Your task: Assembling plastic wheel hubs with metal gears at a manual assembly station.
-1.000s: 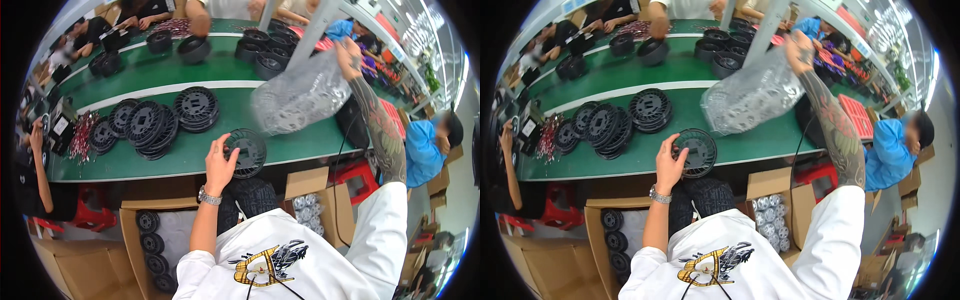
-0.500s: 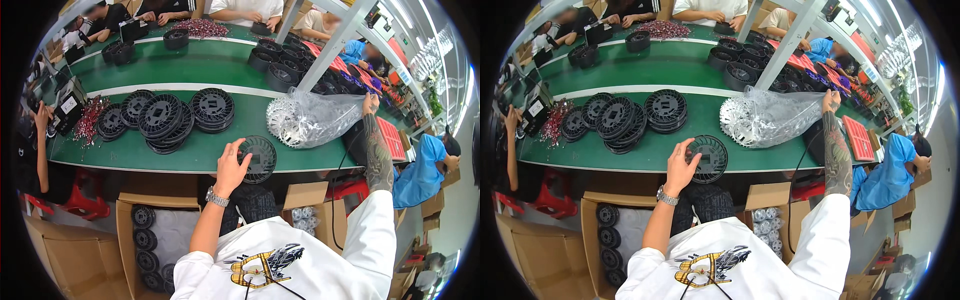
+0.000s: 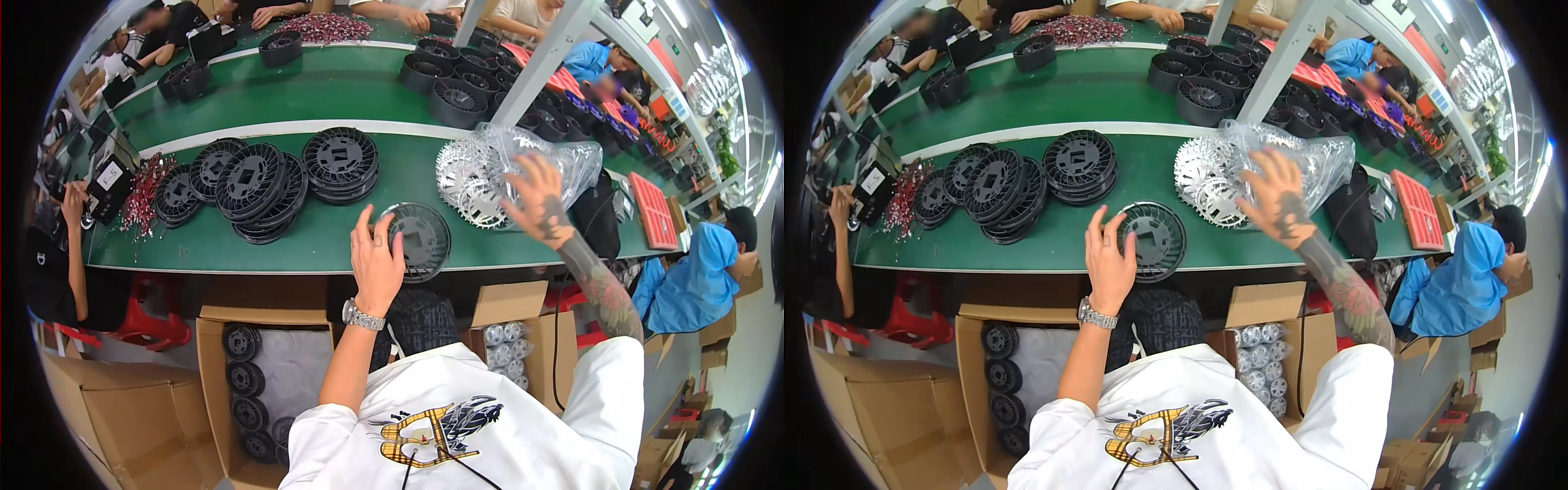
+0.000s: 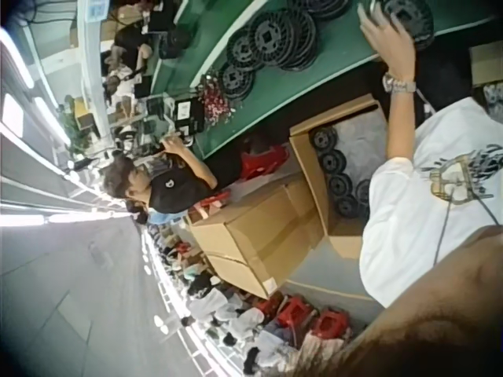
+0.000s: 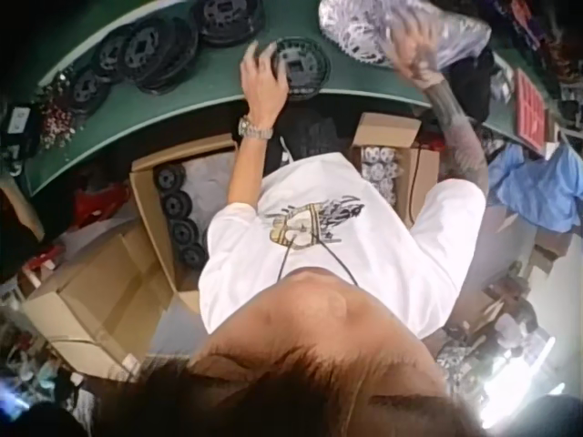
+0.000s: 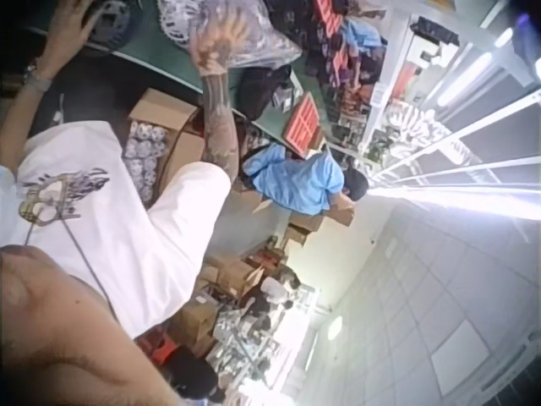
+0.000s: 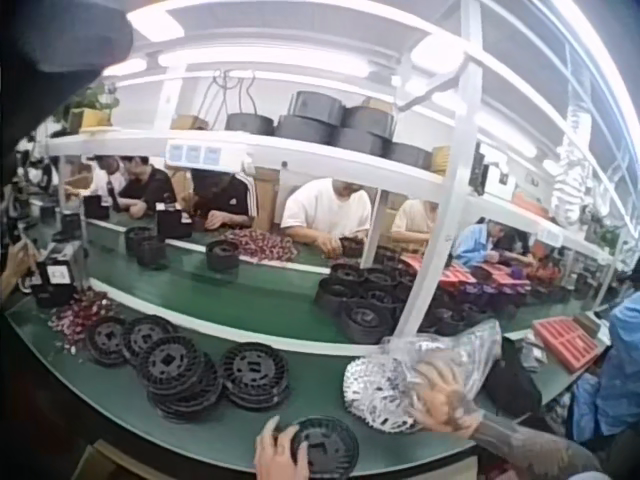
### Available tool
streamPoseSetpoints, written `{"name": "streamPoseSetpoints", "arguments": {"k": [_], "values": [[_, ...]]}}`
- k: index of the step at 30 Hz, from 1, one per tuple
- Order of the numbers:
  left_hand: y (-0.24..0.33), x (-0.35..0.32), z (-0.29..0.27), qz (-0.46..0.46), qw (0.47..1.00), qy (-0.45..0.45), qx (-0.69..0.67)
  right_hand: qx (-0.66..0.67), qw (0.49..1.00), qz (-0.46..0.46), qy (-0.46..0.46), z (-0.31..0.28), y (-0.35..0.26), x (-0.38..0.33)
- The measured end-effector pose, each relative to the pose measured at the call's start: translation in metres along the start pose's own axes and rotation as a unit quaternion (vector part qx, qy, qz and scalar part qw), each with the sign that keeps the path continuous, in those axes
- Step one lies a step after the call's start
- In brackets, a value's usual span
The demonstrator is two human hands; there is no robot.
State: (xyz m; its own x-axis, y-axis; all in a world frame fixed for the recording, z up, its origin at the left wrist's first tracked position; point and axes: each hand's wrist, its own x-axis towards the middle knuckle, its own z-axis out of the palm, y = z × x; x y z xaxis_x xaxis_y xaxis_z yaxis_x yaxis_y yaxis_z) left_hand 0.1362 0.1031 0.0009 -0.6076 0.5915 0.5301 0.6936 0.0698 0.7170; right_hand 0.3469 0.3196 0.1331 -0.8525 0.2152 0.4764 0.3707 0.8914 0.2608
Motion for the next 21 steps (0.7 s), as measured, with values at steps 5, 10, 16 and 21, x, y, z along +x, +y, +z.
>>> {"name": "streamPoseSetpoints", "arguments": {"k": [5,10,16,21], "values": [[-0.005,0.011,-0.002,0.079,0.992,0.047,0.090,0.021,0.999,0.028,-0.001,0.035,0.000,-0.011],[-0.018,0.008,-0.028,0.143,0.989,-0.026,0.015,0.041,0.998,0.055,0.006,0.037,0.006,-0.010],[-0.021,0.006,-0.030,0.148,0.982,-0.114,0.028,0.022,0.999,0.041,-0.015,0.041,0.017,-0.008],[-0.020,0.011,-0.031,0.154,0.978,-0.135,0.032,0.150,0.982,0.113,0.020,0.015,0.001,0.015]]}}
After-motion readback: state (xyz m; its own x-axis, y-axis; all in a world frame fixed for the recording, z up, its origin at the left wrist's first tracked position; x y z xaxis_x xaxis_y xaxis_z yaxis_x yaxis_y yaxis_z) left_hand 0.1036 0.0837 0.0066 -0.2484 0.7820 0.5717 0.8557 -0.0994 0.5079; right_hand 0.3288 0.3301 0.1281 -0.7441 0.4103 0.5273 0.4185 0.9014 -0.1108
